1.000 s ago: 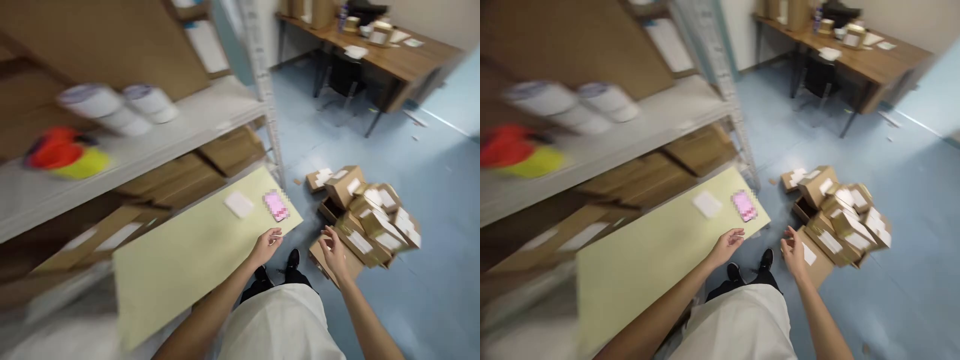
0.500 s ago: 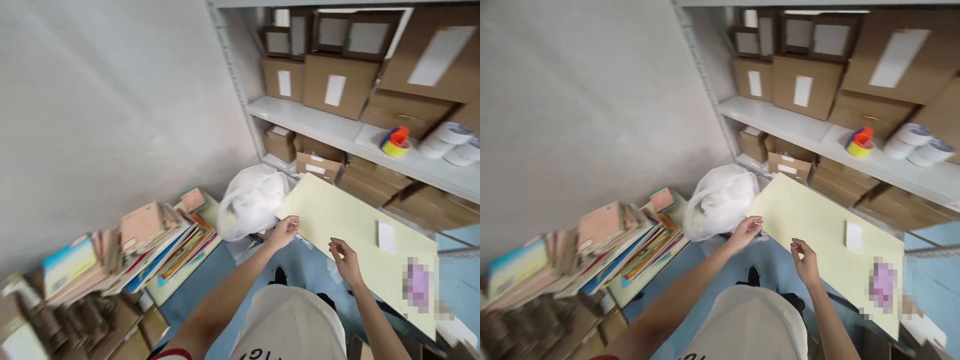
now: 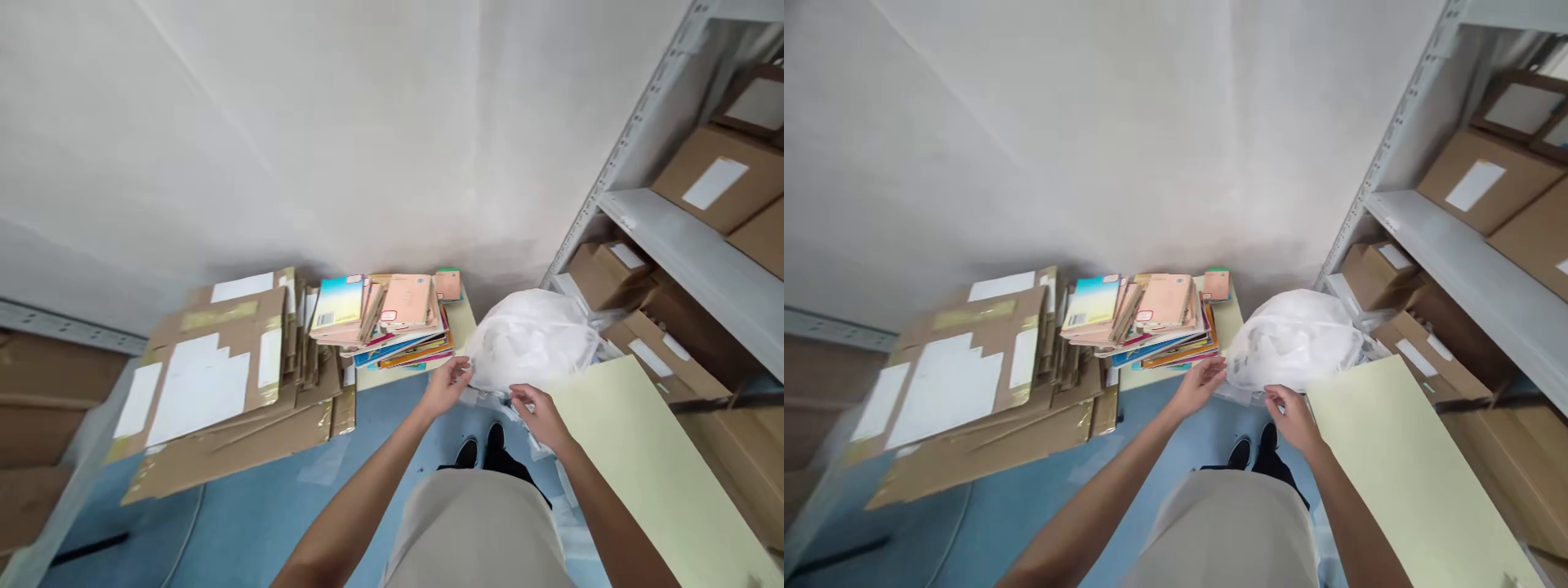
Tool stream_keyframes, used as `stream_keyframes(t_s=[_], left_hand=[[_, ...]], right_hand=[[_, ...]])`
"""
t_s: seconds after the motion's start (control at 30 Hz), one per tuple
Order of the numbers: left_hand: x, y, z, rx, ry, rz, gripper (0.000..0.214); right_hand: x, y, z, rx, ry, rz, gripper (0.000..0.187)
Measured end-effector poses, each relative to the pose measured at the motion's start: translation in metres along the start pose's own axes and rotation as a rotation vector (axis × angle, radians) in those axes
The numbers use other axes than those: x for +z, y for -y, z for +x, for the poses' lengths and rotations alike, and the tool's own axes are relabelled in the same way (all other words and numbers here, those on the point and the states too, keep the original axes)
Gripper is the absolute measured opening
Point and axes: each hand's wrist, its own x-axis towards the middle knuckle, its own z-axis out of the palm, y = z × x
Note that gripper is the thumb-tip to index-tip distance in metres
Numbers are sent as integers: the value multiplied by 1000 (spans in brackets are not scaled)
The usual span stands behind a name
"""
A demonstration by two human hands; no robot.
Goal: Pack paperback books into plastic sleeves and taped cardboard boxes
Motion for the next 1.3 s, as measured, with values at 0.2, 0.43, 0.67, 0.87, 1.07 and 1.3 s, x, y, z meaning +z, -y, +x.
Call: stream_keyframes(t_s=[0.2, 0.43, 0.67, 0.87, 1.07, 1.3], left_hand=[[-42, -10, -2, 23, -401, 263, 35], [-115, -17, -23, 92, -917, 704, 60], [-208, -16, -18, 13, -711, 925, 79], [-218, -15, -13, 72, -395, 998, 75], [-218, -8, -38, 231, -354, 913, 46], [-226, -6, -70, 312, -402, 506, 28]], right_hand=[[14, 13, 77, -144, 62, 71, 29], [55, 60, 141, -481, 43, -66, 33], [117, 148, 157, -800, 163, -224, 49], [174, 191, 161, -857, 198, -334, 59], [198, 190, 139, -769, 143, -360, 43], [207, 183, 129, -460, -22, 197, 40]])
